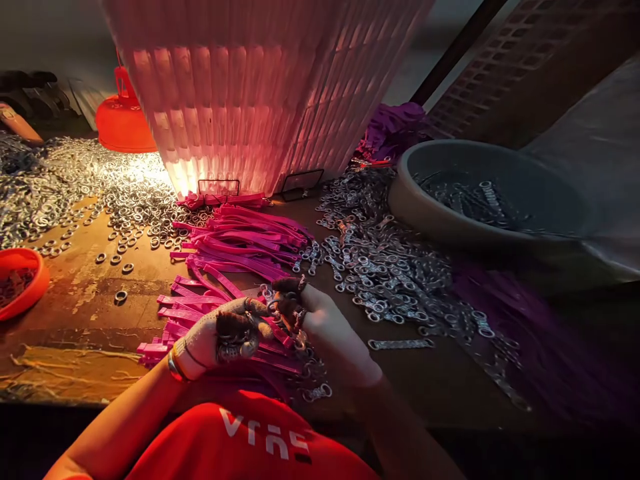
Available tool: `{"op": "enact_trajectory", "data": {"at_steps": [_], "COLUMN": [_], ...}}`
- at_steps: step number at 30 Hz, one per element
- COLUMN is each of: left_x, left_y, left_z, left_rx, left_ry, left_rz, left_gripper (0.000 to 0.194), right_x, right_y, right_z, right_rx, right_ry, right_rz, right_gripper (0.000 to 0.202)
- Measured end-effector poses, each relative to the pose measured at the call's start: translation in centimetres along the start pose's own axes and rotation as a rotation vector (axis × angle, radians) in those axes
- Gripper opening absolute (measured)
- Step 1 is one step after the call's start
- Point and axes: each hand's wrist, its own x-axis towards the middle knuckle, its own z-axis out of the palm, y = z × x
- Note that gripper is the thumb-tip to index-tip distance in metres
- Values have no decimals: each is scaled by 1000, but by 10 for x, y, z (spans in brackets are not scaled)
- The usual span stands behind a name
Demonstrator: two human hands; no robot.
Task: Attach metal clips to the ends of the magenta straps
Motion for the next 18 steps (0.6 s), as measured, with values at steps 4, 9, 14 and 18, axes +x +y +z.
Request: {"op": "enact_trajectory", "data": {"at_steps": [4, 9, 14, 18], "left_x": [-1, 8, 13, 7], "left_y": [3, -11, -7, 2], "left_z": [6, 6, 0, -1], "left_rx": [176, 328, -33, -242], "left_ry": [117, 216, 325, 300], "left_rz": [14, 14, -137, -322], "left_gripper": [35, 28, 16, 15], "right_x": [2, 1, -5, -11], "right_y": [-7, -6, 5, 13], "right_z": [-2, 11, 14, 4], "right_rx": [-126, -339, -539, -672], "right_ry": [-228, -267, -38, -74], "right_rz": [-5, -199, -387, -545], "right_gripper": [33, 43, 61, 62]}}
